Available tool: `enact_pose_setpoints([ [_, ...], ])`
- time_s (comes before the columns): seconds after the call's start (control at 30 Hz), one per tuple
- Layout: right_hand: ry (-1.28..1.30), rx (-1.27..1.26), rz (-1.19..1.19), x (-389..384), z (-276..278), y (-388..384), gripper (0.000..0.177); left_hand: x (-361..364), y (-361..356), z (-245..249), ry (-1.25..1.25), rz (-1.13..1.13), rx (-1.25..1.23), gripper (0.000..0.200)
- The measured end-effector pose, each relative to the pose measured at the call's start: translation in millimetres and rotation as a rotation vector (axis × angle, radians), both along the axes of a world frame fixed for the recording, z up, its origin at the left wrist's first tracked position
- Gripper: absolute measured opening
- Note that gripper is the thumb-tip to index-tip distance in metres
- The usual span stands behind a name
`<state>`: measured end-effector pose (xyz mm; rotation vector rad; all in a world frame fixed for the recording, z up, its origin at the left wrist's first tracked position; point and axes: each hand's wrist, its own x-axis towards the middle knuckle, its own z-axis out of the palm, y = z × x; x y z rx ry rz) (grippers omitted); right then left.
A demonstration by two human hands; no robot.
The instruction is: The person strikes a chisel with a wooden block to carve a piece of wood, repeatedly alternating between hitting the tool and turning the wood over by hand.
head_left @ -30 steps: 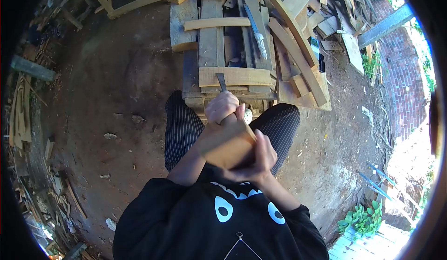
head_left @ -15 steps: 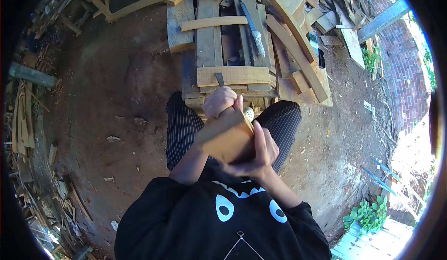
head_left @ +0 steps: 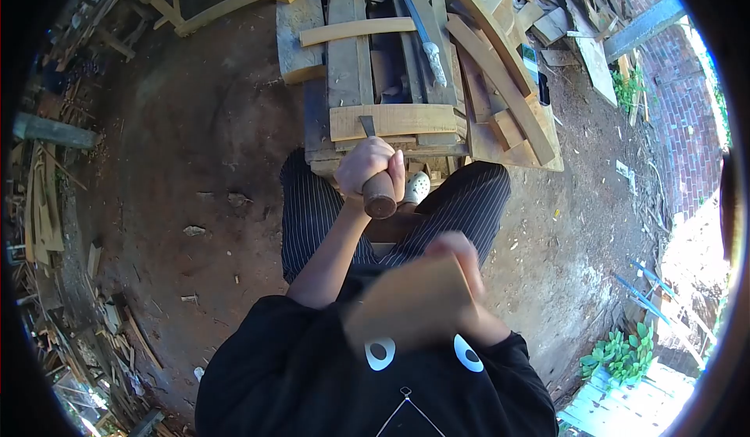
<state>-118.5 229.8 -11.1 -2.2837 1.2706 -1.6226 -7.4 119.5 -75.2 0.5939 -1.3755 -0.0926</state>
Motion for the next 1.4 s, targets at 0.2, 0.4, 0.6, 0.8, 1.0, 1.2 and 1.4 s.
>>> enact_pose_setpoints([
  [0.2,-0.013,-0.135,0.067,-1,4,-5,0.089,0,-2,4,-0.002,0.026,-0.018,0.019],
  [0.4,0.118,0.041,0.002,-1,4,-11,0.091,1,7,-12,-0.013,-0.057,0.057,0.016],
  [0.6,-0.001,-0.089,-0.031,-9,6,-1,0.092,5,26,-18,-0.093,-0.123,0.0,0.011],
  [0.8,-0.051,-0.027,0.004,-11,4,8,0.094,5,27,-23,-0.023,-0.096,-0.004,0.015],
  [1.0,-0.179,-0.074,0.198,-17,-6,17,0.08,4,16,-12,-0.02,-0.058,0.02,0.018],
  [1.2,0.126,-0.004,0.056,-3,13,-5,0.075,4,12,-21,-0.056,-0.058,-0.025,0.015],
  [1.4,0.09,0.21,-0.013,-5,-1,1,0.087,5,19,-8,-0.076,-0.034,0.032,0.016],
])
